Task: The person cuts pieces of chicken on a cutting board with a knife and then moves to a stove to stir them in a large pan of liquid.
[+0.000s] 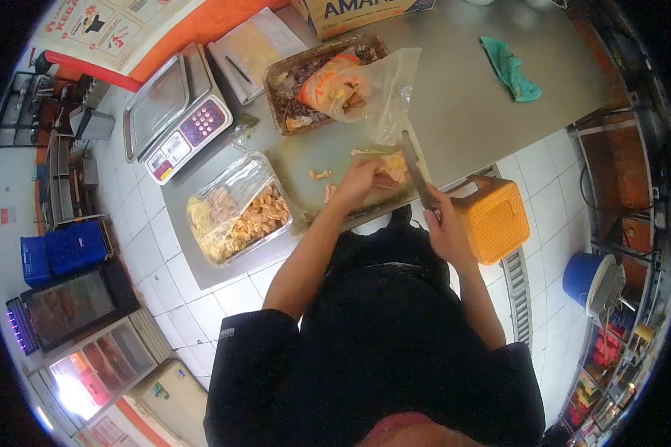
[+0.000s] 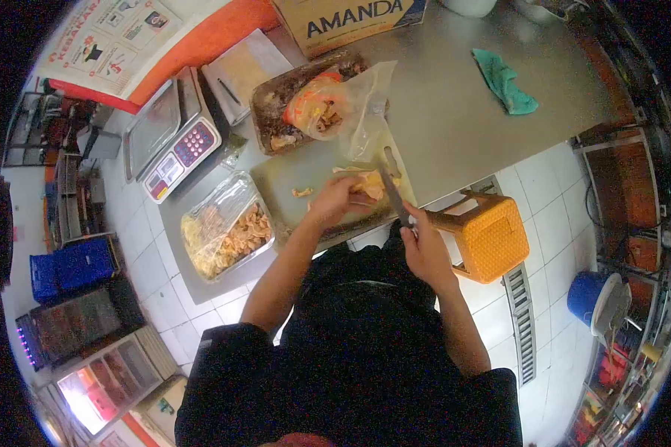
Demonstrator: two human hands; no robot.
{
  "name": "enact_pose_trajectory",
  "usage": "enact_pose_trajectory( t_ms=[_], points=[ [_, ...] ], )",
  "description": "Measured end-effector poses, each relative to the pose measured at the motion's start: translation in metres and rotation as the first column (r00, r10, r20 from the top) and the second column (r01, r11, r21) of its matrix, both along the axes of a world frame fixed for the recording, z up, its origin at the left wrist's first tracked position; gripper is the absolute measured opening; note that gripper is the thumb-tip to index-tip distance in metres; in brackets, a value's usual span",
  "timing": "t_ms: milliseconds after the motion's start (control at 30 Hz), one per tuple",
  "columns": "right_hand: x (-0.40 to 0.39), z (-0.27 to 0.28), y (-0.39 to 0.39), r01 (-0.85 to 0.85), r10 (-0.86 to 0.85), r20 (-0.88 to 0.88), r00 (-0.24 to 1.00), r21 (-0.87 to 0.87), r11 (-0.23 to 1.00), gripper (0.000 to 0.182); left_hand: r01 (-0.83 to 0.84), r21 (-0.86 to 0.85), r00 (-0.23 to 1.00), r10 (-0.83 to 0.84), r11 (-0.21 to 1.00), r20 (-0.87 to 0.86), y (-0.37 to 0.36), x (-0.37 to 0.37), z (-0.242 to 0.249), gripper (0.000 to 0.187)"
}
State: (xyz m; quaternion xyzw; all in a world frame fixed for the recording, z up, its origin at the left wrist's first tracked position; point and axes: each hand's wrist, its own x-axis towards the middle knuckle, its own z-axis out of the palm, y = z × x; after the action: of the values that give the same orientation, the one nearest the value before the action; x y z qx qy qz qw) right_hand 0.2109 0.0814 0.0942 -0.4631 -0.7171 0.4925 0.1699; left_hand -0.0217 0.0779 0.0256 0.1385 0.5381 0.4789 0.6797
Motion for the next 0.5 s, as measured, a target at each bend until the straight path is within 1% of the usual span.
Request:
enact_pose_trajectory(
  t_ms=[33,67,100,133,167,200,233,267,300,333,367,400,433,467,500],
  points=[
    [-0.001,-0.004,-0.001,0.007,-0.007,0.001,1.0,-0.002,1.0,0.046,-0.095,-0.093,0.98,0.11,0.991,0.164,-0.004,0.0,-0.006,0.034],
    [-0.003,-0.011,-0.001,-0.097,0.096,0.084,0.992,0.002,0.995,0.046,-0.09,-0.096,0.981,0.105,0.991,0.165,-0.011,0.0,-0.012,0.034],
    [-0.003,-0.018,-0.003,-0.201,0.199,0.166,0.966,-0.006,0.98,0.047,-0.13,-0.148,0.981,0.149,0.98,0.123,-0.018,0.0,-0.01,0.036],
    [-0.003,-0.022,-0.006,-0.2,0.199,0.166,0.966,-0.011,0.98,0.047,-0.173,-0.198,0.978,0.192,0.965,0.077,-0.023,-0.001,-0.008,0.037],
    [-0.004,-0.025,-0.007,-0.208,0.219,0.215,0.952,-0.074,0.975,0.047,-0.177,-0.2,0.978,0.195,0.964,0.076,-0.025,-0.003,-0.007,0.037],
    [-0.005,-0.028,-0.007,-0.217,0.247,0.261,0.933,-0.138,0.966,0.048,-0.05,-0.12,0.978,0.025,0.992,-0.207,-0.028,-0.005,-0.007,0.037],
    [-0.005,-0.031,-0.009,-0.226,0.257,0.261,0.931,-0.143,0.964,0.048,0.096,-0.085,0.868,-0.125,0.992,-0.48,-0.032,-0.006,-0.008,0.038],
    [-0.004,-0.034,-0.009,-0.215,0.235,0.275,0.932,-0.1,0.971,0.049,0.086,-0.089,0.87,-0.119,0.992,-0.478,-0.035,-0.009,-0.009,0.038],
    [-0.004,-0.035,-0.009,-0.204,0.211,0.288,0.934,-0.053,0.978,0.049,0.15,-0.084,0.754,-0.169,0.985,-0.635,-0.035,-0.013,-0.01,0.038],
    [-0.005,-0.035,-0.007,-0.209,0.215,0.288,0.933,-0.053,0.977,0.049,0.217,-0.091,0.605,-0.207,0.972,-0.769,-0.034,-0.017,-0.011,0.041],
    [-0.007,-0.035,-0.005,-0.202,0.207,0.328,0.922,-0.052,0.978,0.049,0.215,-0.093,0.606,-0.208,0.972,-0.768,-0.035,-0.021,-0.012,0.041],
    [-0.01,-0.031,-0.003,-0.193,0.197,0.367,0.909,-0.048,0.98,0.048,0.203,-0.174,0.639,-0.265,0.964,-0.723,-0.035,-0.026,-0.012,0.038],
    [-0.014,-0.026,-0.002,-0.192,0.196,0.368,0.909,-0.048,0.98,0.048,0.194,-0.254,0.67,-0.317,0.947,-0.671,-0.035,-0.028,-0.011,0.035],
    [-0.02,-0.021,-0.002,-0.186,0.195,0.417,0.888,-0.062,0.981,0.048,0.195,-0.255,0.671,-0.318,0.947,-0.67,-0.037,-0.028,-0.013,0.035],
    [-0.023,-0.017,-0.002,-0.18,0.194,0.466,0.864,-0.074,0.981,0.048,0.204,-0.243,0.481,-0.314,0.948,-0.818,-0.039,-0.027,-0.014,0.032]
  ],
)
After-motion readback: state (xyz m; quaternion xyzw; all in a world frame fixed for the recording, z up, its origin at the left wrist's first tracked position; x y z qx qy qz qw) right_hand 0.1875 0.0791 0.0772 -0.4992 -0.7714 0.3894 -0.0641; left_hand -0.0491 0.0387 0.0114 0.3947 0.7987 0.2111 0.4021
